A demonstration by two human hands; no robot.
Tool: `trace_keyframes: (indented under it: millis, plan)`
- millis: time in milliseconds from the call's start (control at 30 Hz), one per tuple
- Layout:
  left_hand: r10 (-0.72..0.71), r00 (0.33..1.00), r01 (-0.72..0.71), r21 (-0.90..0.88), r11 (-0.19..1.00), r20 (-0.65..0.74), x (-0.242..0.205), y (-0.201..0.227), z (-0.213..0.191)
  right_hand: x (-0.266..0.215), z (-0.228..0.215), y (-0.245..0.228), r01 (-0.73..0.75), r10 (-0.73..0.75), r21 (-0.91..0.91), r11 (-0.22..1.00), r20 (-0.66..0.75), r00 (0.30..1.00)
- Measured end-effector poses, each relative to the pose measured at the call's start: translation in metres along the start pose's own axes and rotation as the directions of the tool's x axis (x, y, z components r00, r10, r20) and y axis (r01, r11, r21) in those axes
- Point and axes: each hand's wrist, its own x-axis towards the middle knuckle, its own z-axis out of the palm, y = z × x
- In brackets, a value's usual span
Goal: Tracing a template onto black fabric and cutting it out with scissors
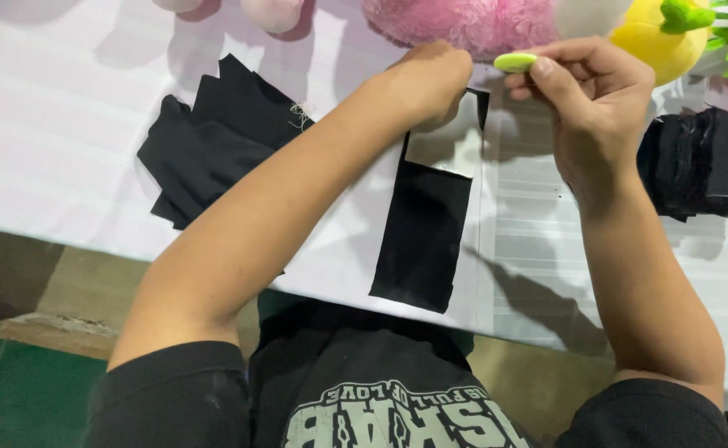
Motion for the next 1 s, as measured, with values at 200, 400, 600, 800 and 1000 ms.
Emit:
trace_keyframes:
  millis: [200,400,600,800,1000]
  plan:
    - [-0.033,0.994,0.06,-0.26,0.964,0.105,-0.031,-0.007,-0.035,-0.005,-0.003,0.017,-0.013,0.013,-0.005,1.0,0.038,0.999]
    - [0.378,0.913,-0.408,-0.296,0.863,-0.156,-0.014,-0.06,-0.003,-0.005,0.011,0.027,-0.051,0.071,-0.096,0.994,0.223,0.972]
    - [0.402,0.9,-0.436,-0.396,0.808,-0.171,-0.026,-0.067,-0.002,-0.009,0.03,0.045,-0.076,0.107,-0.137,0.988,0.236,0.966]
    - [0.4,0.824,-0.551,-0.402,0.732,-0.401,-0.024,-0.067,0.017,-0.022,0.034,0.049,-0.017,0.061,-0.23,0.973,0.189,0.98]
    - [0.425,0.743,-0.628,-0.318,0.71,-0.517,-0.048,-0.074,0.009,-0.029,0.021,0.069,-0.034,0.057,-0.208,0.978,0.104,0.993]
